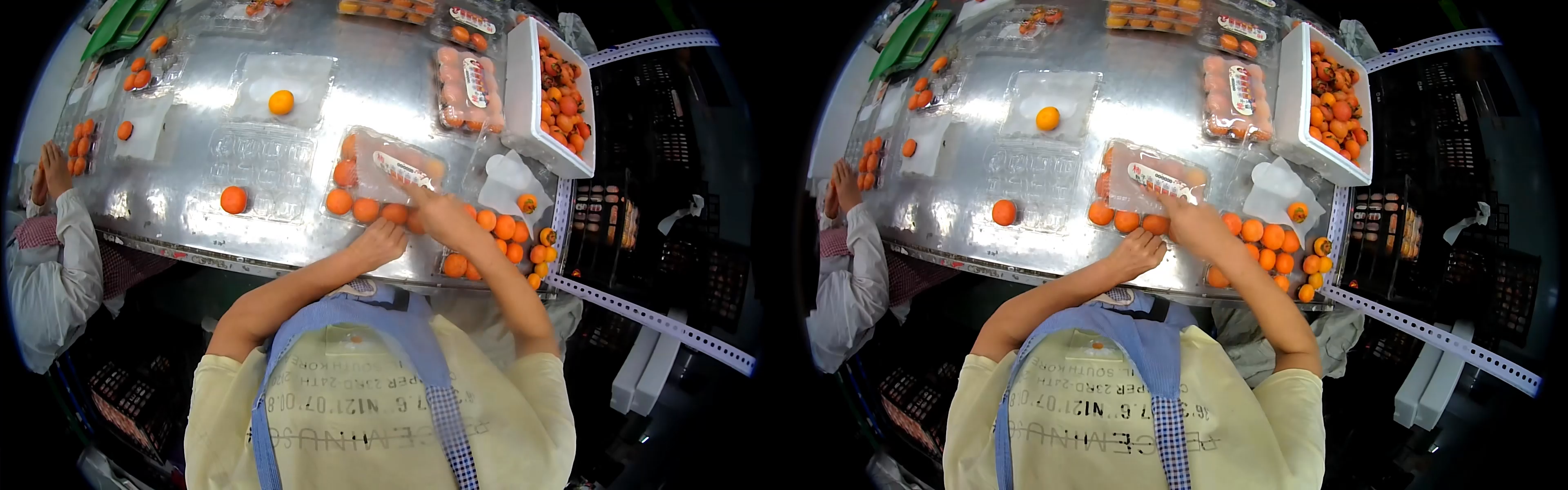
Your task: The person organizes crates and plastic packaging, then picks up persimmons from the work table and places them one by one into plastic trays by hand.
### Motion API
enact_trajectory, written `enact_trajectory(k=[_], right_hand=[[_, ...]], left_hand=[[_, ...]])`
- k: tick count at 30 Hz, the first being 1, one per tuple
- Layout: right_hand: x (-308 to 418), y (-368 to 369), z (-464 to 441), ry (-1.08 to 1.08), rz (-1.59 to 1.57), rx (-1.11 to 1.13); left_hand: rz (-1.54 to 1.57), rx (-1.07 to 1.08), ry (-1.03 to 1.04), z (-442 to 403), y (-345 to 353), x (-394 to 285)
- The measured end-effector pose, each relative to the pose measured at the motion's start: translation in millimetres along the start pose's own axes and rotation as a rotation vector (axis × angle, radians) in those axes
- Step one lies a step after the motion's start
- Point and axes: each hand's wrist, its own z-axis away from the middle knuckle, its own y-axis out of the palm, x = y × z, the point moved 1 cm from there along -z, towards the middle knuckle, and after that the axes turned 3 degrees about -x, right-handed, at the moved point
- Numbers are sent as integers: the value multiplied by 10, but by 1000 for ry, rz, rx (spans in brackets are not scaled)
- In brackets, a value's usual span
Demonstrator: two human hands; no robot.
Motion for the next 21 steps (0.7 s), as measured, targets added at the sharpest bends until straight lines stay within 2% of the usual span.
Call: enact_trajectory(k=[4, 7, 10, 13, 16, 21], right_hand=[[-155, -55, -59, 36, -75, 106], [-209, -81, -61, 23, -85, 95], [-299, -101, -68, 41, -205, 50], [-337, -403, -95, 65, -172, -158], [-309, -633, -230, -50, -102, -257], [-233, -665, -457, -60, 78, -276]], left_hand=[[-1, 3, -2, 3, 13, 10], [-13, 35, -6, 19, 35, -6], [-14, 64, 0, 8, -23, -4], [15, 96, 15, 17, -84, -11], [63, 163, 29, 54, -123, -5], [93, 267, 62, 44, -208, -37]])
